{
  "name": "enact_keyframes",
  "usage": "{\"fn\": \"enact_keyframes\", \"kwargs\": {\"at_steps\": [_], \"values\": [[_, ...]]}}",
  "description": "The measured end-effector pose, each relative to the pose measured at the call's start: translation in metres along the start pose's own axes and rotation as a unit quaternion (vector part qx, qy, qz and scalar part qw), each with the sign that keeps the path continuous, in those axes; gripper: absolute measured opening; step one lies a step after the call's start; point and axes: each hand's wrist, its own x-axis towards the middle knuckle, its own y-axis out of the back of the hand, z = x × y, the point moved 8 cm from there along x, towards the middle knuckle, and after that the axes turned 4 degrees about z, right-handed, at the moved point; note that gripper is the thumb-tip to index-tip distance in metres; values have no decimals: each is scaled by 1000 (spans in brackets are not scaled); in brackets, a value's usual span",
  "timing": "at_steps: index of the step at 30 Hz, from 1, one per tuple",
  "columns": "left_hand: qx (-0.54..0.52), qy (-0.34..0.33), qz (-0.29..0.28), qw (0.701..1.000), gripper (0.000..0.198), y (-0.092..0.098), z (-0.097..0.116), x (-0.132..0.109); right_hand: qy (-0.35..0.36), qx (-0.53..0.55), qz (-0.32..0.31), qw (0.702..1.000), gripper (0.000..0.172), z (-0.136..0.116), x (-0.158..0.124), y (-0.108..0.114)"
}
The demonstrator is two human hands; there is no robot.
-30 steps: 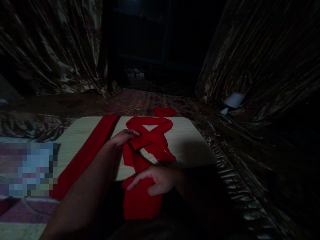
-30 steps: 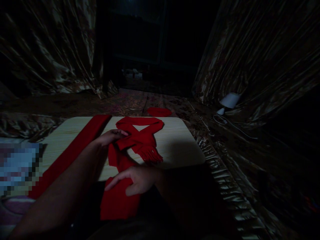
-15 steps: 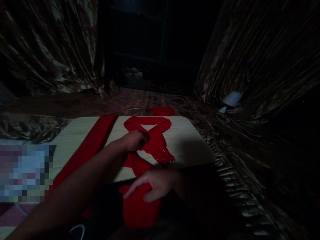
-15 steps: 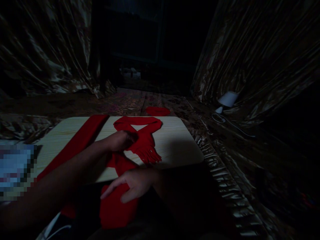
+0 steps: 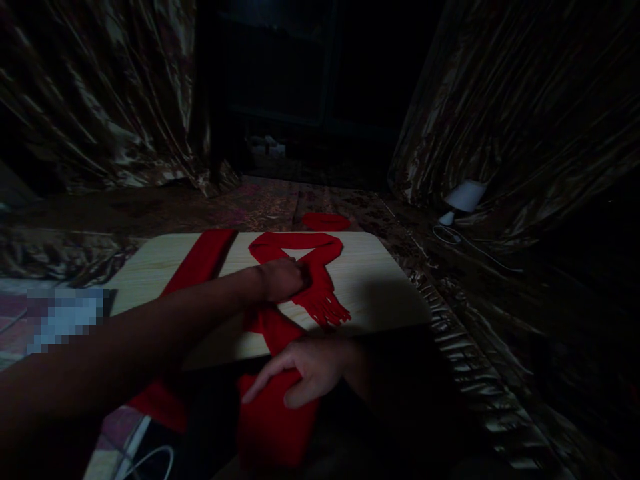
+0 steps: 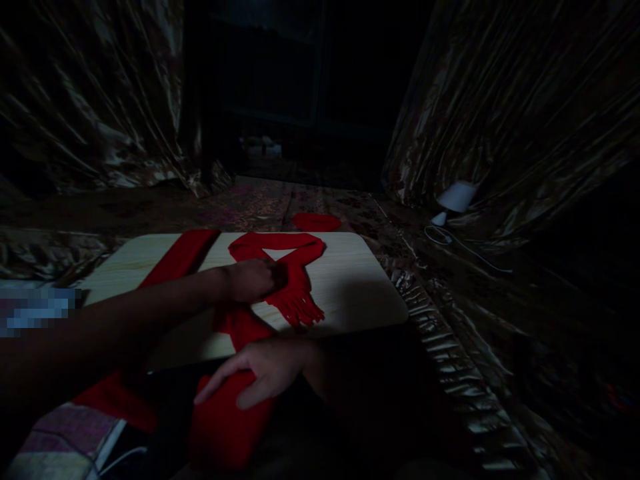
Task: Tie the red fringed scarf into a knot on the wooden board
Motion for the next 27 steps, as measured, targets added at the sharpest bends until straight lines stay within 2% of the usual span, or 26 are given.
{"fn": "enact_keyframes", "kwargs": {"at_steps": [3, 8, 12, 14, 17, 19, 22, 25, 27], "values": [[50, -31, -72, 996, 30, -12, 21, 5, -11, -10, 5, 1000, 51, 7, 0, -1], [35, 23, -69, 997, 29, -16, 24, 14, -20, 14, 2, 1000, 42, 13, -1, -5], [2, 115, -74, 991, 27, -13, -1, 18, 5, 59, 21, 998, 31, 12, 1, -6], [-21, 184, -67, 980, 32, -11, -22, 17, -8, 77, 40, 996, 37, 16, 1, -4], [-73, 269, -41, 960, 34, -8, -56, 17, -65, 74, 53, 994, 56, 24, -4, 0], [-115, 290, -19, 950, 32, -8, -72, 19, -102, 14, 41, 994, 62, 23, -11, 5], [-164, 316, 2, 934, 31, -8, -90, 19, -140, -152, 26, 978, 56, 13, -23, 23], [-222, 354, 2, 909, 25, -13, -101, 14, -190, -324, 25, 927, 50, 4, -36, 48], [-290, 392, 0, 873, 19, -18, -105, 8, -241, -408, -10, 881, 42, 8, -45, 62]]}}
